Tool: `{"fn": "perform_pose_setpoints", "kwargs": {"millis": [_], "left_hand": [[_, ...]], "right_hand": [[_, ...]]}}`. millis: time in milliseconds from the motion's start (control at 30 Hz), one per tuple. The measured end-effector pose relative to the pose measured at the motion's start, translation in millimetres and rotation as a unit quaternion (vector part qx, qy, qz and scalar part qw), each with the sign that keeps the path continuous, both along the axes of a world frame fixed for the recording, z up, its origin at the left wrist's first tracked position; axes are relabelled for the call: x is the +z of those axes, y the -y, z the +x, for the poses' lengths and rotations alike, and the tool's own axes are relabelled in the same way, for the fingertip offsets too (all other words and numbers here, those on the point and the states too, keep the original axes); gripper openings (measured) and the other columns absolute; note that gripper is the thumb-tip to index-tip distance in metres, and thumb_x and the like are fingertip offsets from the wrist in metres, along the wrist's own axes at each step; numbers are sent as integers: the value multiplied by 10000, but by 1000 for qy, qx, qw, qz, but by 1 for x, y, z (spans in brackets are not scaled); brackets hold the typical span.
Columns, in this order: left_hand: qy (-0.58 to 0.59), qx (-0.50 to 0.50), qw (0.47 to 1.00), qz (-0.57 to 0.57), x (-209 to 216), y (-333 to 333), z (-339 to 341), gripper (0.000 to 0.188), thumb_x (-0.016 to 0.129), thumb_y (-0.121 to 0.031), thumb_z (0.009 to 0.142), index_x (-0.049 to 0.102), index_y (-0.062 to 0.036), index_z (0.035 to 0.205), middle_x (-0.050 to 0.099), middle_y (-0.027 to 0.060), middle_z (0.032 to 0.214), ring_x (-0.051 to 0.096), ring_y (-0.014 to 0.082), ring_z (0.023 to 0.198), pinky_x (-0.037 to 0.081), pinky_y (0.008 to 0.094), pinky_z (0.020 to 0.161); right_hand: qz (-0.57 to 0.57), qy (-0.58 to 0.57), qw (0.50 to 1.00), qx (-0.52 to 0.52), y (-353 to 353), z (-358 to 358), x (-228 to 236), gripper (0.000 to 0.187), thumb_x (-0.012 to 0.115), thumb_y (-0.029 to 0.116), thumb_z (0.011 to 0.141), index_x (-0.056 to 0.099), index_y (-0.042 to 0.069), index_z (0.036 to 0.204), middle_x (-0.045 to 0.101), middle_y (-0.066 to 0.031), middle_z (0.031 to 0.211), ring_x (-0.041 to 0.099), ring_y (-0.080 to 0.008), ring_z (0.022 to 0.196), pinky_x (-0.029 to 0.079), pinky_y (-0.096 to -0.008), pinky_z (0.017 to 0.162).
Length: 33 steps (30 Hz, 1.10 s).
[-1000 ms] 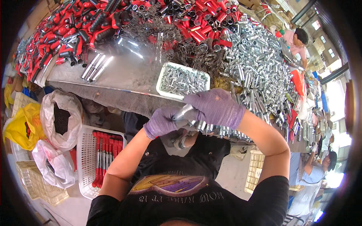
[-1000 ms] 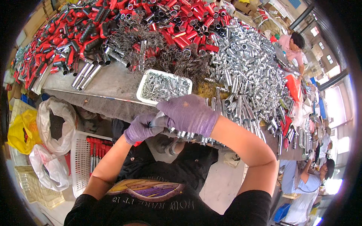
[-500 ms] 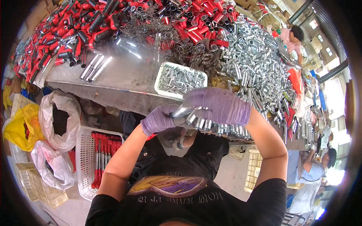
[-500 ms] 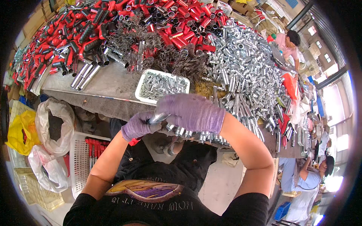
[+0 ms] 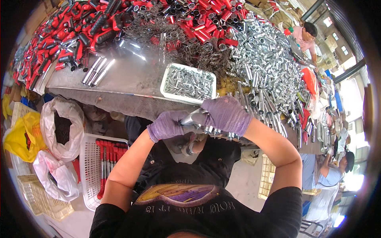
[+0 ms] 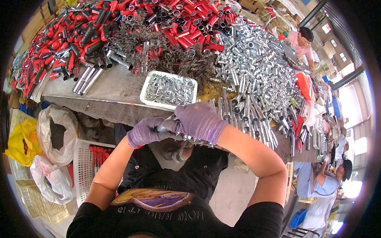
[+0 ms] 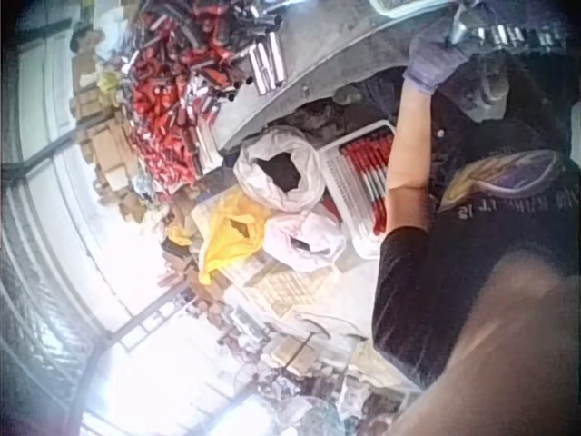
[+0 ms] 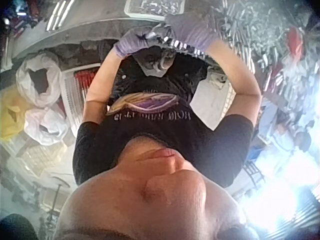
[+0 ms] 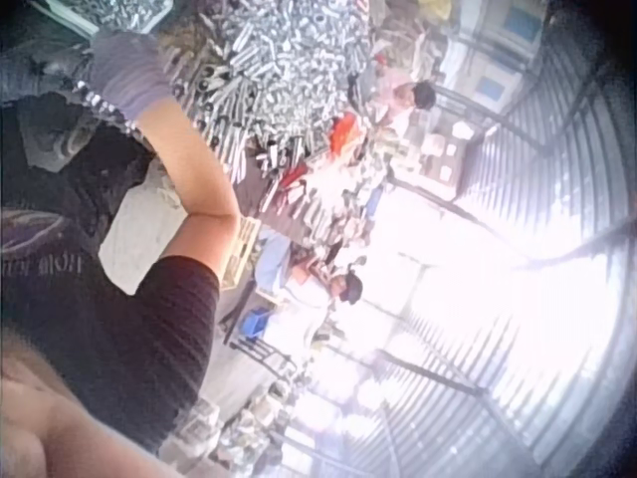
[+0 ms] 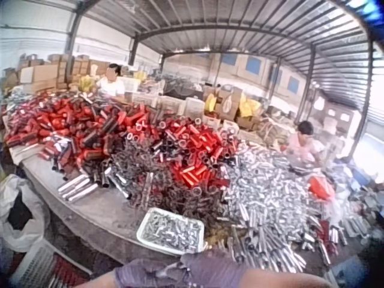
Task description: The person assembles tools by inserting metal cylinders and pins together, attaching handles to the metal assemblies by hand, and placing the finished tools into a plastic basket.
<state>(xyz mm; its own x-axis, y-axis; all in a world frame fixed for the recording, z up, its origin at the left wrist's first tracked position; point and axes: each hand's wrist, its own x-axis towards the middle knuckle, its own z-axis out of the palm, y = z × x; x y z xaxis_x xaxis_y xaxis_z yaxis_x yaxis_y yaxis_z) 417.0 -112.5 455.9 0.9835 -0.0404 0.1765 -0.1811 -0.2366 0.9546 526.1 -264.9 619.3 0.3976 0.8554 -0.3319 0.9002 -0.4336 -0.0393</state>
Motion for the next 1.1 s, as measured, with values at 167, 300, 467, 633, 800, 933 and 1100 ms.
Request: {"fn": "perform_pose_setpoints", "kwargs": {"millis": [167, 300, 467, 633, 800, 933, 1100], "left_hand": [[20, 7, 1000, -22, 10, 3, -2, 312, 766, -264, 757, 637, -74, 967, 651, 28, 831, 571, 96, 749, 485, 266, 730], [34, -33, 997, -60, 37, 10, -3, 252, 724, -118, 796, 643, -64, 1029, 677, 63, 936, 604, 116, 903, 486, 296, 799], [22, 26, 999, 20, 19, 9, -8, 301, 734, -131, 777, 630, -82, 1055, 663, 57, 975, 611, 146, 913, 487, 290, 811], [16, -38, 973, -229, 50, 52, -47, 570, 769, -92, 723, 497, -65, 1223, 573, 76, 1159, 562, 171, 1038, 489, 302, 831], [6, 0, 947, -321, 38, 67, -66, 522, 757, -114, 729, 518, -75, 1191, 568, 63, 1156, 557, 176, 1030, 481, 312, 844], [0, 28, 919, -394, 22, 75, -71, 483, 747, -132, 734, 535, -82, 1165, 564, 53, 1154, 552, 181, 1024, 475, 321, 854], [-29, 62, 871, -487, -12, 86, -83, 437, 735, -154, 740, 556, -92, 1133, 559, 41, 1151, 547, 186, 1017, 468, 331, 867]], "right_hand": [[157, -13, 985, 73, 7, 2, -12, 575, 479, 598, 840, 580, 34, 797, 634, -167, 695, 653, -327, 703, 509, -446, 632], [221, 95, 962, 131, 1, -9, -20, 433, 510, 473, 852, 582, 62, 738, 628, -136, 649, 639, -317, 631, 497, -443, 565], [184, 71, 980, -7, -4, -19, -17, 343, 546, 399, 845, 605, 70, 768, 637, -139, 707, 635, -312, 662, 502, -423, 576], [304, -520, 776, 189, 7, -50, 18, 195, 689, 185, 801, 671, 58, 947, 664, -126, 905, 648, -257, 892, 501, -351, 803], [173, -574, 792, 112, 15, -84, 0, 165, 662, 165, 813, 656, 58, 937, 675, -103, 831, 666, -217, 751, 508, -320, 692], [404, -403, 816, -98, 23, -107, -44, 156, 664, 167, 812, 657, 45, 909, 671, -111, 842, 668, -250, 773, 506, -322, 690], [408, -277, 866, -76, 27, -118, -89, 414, 665, 309, 807, 565, 58, 1120, 640, -160, 947, 642, -306, 859, 499, -379, 751]]}}
